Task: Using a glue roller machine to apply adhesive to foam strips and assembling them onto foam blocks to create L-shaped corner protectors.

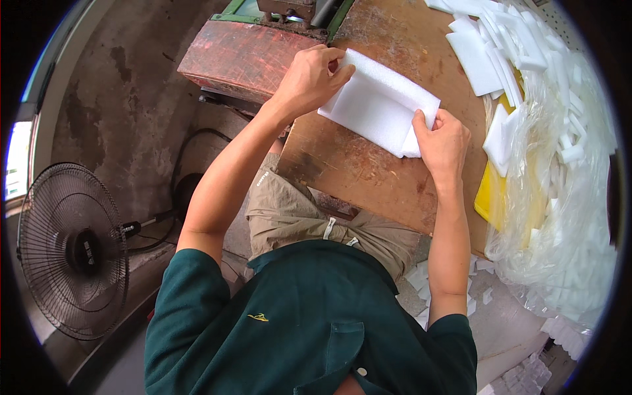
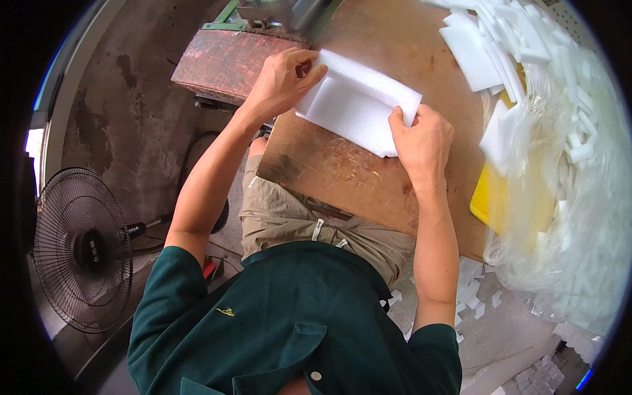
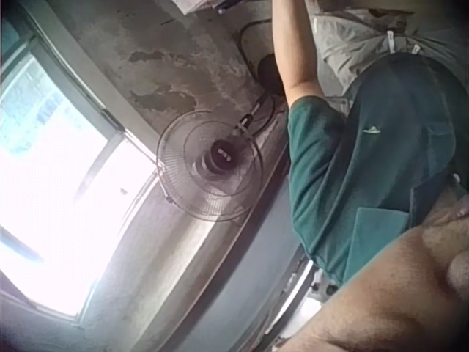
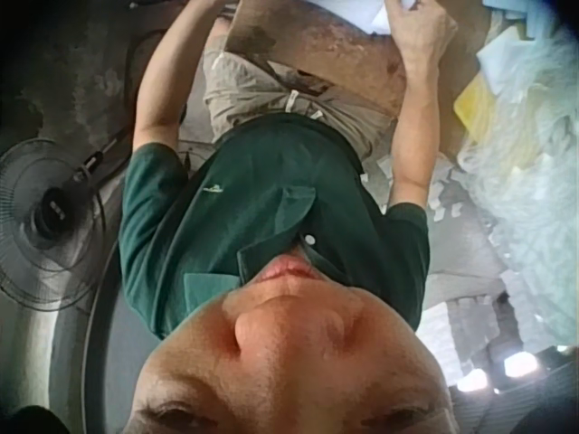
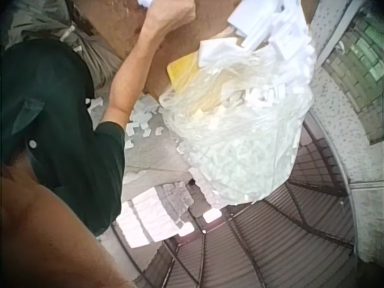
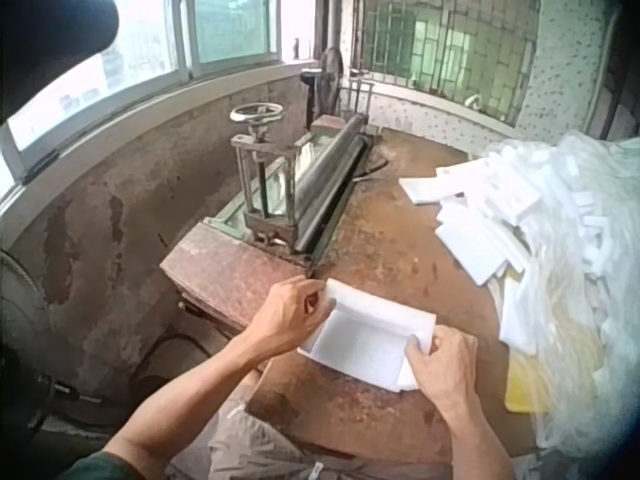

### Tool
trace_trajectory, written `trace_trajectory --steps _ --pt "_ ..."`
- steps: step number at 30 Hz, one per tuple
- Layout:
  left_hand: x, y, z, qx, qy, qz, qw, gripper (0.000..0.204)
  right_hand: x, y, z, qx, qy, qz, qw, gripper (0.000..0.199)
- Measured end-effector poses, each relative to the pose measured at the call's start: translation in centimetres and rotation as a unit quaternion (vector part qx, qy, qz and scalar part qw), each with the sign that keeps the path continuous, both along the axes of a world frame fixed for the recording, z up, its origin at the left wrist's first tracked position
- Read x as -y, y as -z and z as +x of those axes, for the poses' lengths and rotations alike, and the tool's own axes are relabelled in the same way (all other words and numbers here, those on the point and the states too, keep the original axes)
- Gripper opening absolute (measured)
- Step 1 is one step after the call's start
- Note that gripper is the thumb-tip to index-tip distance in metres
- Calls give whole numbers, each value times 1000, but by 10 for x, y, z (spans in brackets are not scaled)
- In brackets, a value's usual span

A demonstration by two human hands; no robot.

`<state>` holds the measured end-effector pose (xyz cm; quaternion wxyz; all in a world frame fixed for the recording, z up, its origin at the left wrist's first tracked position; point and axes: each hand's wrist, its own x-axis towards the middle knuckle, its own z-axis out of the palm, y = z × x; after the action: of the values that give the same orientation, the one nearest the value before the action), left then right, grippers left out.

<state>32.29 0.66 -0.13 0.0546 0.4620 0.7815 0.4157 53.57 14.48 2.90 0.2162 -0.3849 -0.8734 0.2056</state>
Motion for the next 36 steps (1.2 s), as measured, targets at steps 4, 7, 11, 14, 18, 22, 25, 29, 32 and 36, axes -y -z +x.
trace_trajectory --steps 4,7,11,14,18,22,25,29,32,36 --pt "3 2 -1 -6 0 2 1000 31 1 2 -2 8 -5 5 1000 36" --pt "5 3 -1 -4 -5 -6 1000 32 1 6 -3 3 -11 5 1000 36" --pt "3 7 0 6 -8 -9 1000 33 -1 7 -2 6 -16 21 1000 35" --pt "-1 15 1 -17 -13 6 1000 32 -3 6 -2 0 -16 16 1000 34" --pt "-2 20 -1 -19 -19 17 999 29 -4 9 -4 -9 -21 8 1000 33" --pt "0 17 1 -27 -19 16 999 28 -2 11 -6 -13 -30 -7 999 33" --pt "-2 17 3 -32 -20 3 999 29 -5 18 -3 -1 -30 7 1000 33" --pt "-7 17 6 -27 -13 29 999 28 -12 26 0 3 -34 25 999 34" --pt "-9 16 7 -32 -18 32 999 26 -18 37 -1 7 -32 60 998 34" --pt "1 26 14 -88 -37 -34 995 23 -23 14 -7 39 -58 11 998 33"
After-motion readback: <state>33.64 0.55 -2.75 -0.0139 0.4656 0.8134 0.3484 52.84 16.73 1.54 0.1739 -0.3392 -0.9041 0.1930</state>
